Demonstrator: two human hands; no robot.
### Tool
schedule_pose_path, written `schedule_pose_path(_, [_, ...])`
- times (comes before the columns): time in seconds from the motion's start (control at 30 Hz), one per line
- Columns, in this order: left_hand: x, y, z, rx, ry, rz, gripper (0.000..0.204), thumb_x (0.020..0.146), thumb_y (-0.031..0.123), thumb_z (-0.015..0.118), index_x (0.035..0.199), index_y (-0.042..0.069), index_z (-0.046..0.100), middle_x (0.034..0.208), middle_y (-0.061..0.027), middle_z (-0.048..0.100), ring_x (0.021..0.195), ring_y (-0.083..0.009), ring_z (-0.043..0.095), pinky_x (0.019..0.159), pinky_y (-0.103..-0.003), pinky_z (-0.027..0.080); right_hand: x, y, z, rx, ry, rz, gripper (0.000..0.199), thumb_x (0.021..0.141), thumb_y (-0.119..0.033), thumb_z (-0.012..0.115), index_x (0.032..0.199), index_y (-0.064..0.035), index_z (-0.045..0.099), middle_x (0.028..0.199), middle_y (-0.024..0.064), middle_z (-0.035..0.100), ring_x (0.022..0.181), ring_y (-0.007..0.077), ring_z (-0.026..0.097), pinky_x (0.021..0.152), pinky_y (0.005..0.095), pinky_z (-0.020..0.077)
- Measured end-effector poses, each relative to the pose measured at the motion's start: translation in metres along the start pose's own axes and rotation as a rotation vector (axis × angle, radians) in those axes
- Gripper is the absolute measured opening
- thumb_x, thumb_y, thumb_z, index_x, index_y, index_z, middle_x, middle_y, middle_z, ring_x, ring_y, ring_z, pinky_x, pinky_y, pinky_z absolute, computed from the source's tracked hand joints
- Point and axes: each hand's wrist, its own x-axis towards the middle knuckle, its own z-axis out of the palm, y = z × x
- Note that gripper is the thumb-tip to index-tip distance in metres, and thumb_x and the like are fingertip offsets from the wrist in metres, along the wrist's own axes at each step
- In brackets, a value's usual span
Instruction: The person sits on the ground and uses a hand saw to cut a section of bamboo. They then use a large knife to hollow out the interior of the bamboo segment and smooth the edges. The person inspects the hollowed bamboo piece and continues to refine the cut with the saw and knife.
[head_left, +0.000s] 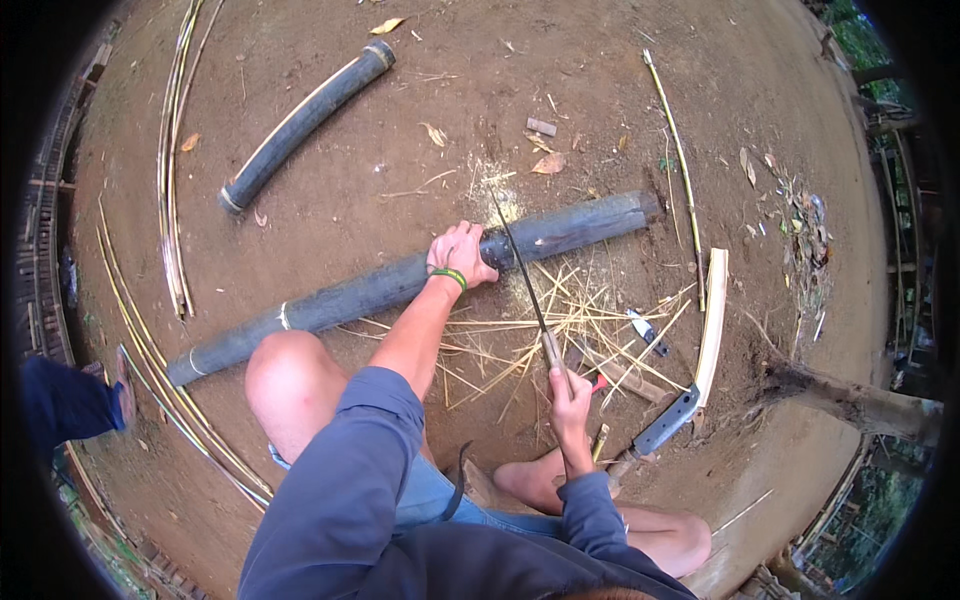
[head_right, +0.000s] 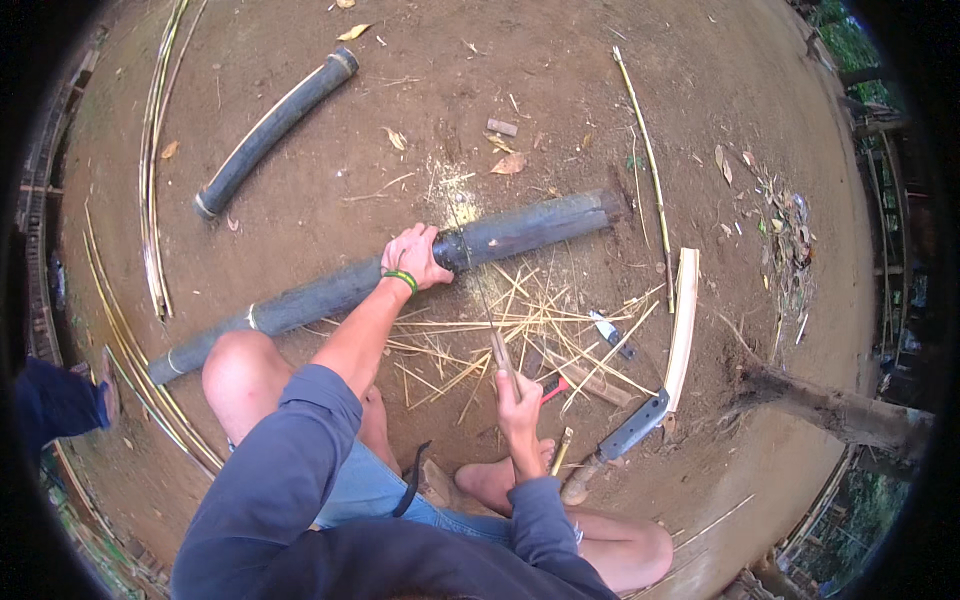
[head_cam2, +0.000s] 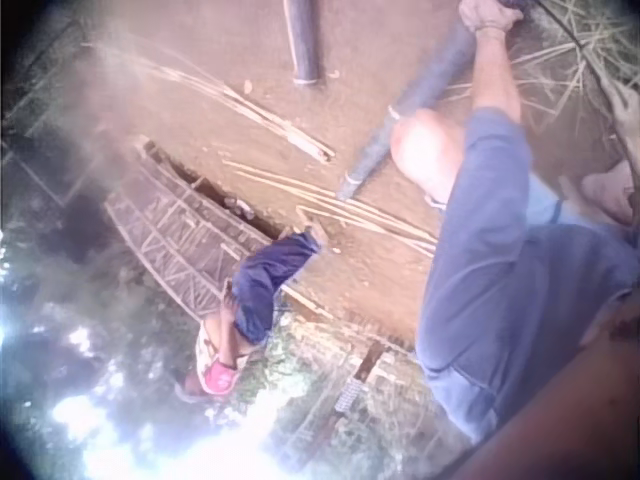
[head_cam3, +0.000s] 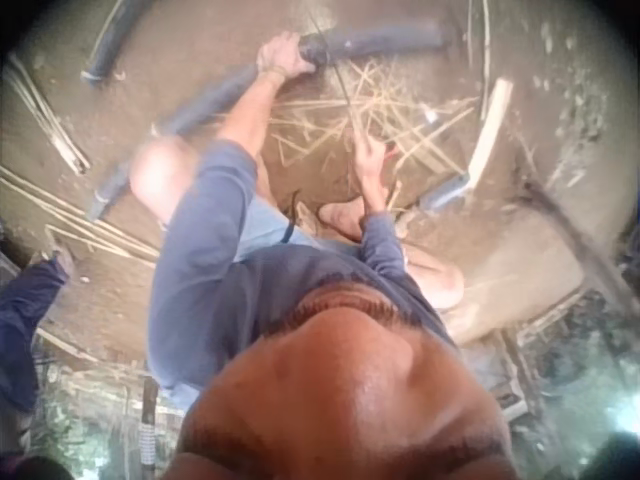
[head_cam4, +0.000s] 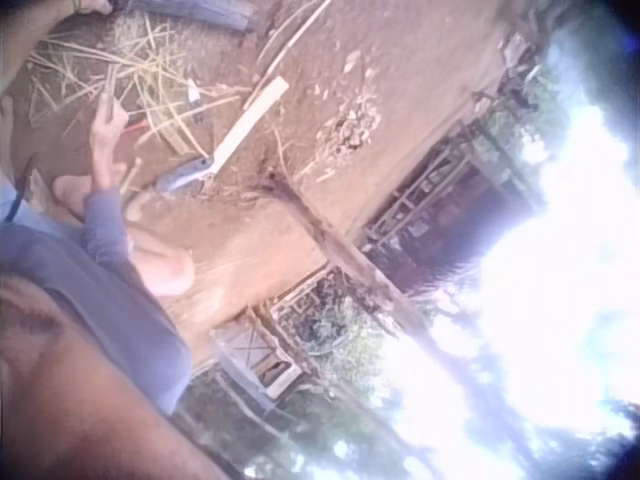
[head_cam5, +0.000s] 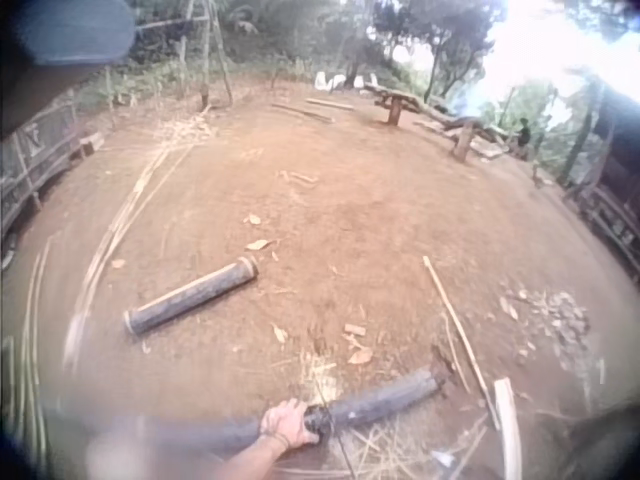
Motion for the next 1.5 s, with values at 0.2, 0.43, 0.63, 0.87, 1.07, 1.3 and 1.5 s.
schedule_pose_path(0.2, [0.002,0.014,0.002,-0.036,-0.032,-0.014,0.080,0.055,0.043,0.091,0.124,0.009,0.068,0.122,-0.0145,0.067,0.117,-0.0335,0.066,0.099,-0.046,0.056,0.124,-0.028,0.054,0.046,0.049,-0.051,0.043,0.104,-0.032,0.064,0.079,0.0033,0.063,0.060,0.0045,0.046,0.059,0.0130,0.039,0.054,0.0386,0.0328])
schedule_pose_path(0.43, [0.006,-0.001,-0.003,-0.078,-0.105,-0.076,0.085,0.054,0.049,0.091,0.126,0.010,0.068,0.121,-0.0138,0.069,0.115,-0.0354,0.067,0.101,-0.045,0.055,-0.004,0.030,-0.014,0.062,0.006,-0.080,0.035,0.103,-0.025,0.061,0.086,0.0037,0.073,0.058,-0.0003,0.049,0.055,0.0073,0.044,0.051,0.0338,0.0346])
schedule_pose_path(0.63, [0.002,0.010,0.005,-0.040,-0.029,0.009,0.084,0.055,0.049,0.092,0.125,0.009,0.066,0.121,-0.0157,0.068,0.113,-0.0355,0.068,0.098,-0.046,0.056,0.116,-0.014,0.056,0.042,0.107,-0.168,0.049,0.105,-0.033,0.063,0.068,-0.0016,0.054,0.059,-0.0025,0.043,0.057,0.0102,0.037,0.053,0.0356,0.0298])
schedule_pose_path(0.87, [-0.050,0.024,0.051,0.160,0.293,0.045,0.089,0.059,0.035,0.096,0.135,0.009,0.057,0.118,-0.0113,0.059,0.113,-0.0308,0.059,0.106,-0.046,0.046,0.055,-0.030,0.029,-0.057,0.055,-0.087,0.047,0.106,-0.031,0.061,0.067,-0.0045,0.056,0.057,-0.0037,0.046,0.054,0.0082,0.039,0.051,0.0322,0.0293])
schedule_pose_path(1.07, [-0.046,0.041,0.034,0.074,0.189,-0.013,0.085,0.056,0.042,0.097,0.126,0.008,0.061,0.119,-0.0123,0.058,0.119,-0.0312,0.054,0.105,-0.046,0.042,0.036,0.003,-0.005,0.108,0.004,-0.007,0.042,0.104,-0.029,0.063,0.075,0.0011,0.064,0.059,-0.0031,0.048,0.057,0.0080,0.041,0.052,0.0330,0.0289])
schedule_pose_path(1.3, [-0.036,0.029,0.031,0.058,0.052,-0.068,0.082,0.057,0.048,0.095,0.121,0.009,0.063,0.121,-0.0148,0.063,0.120,-0.0335,0.060,0.102,-0.047,0.047,0.012,-0.031,0.002,-0.131,0.052,-0.044,0.038,0.101,-0.025,0.066,0.079,0.0063,0.065,0.056,0.0063,0.043,0.053,0.0142,0.041,0.051,0.0397,0.0323])
schedule_pose_path(1.5, [-0.042,0.025,0.035,0.048,0.053,-0.060,0.079,0.059,0.045,0.094,0.122,0.010,0.061,0.115,-0.0127,0.069,0.112,-0.0330,0.066,0.100,-0.046,0.050,-0.052,-0.014,-0.032,-0.062,0.071,-0.132,0.033,0.099,-0.020,0.066,0.079,0.0066,0.068,0.053,0.0129,0.042,0.048,0.0142,0.043,0.049,0.0399,0.0342])
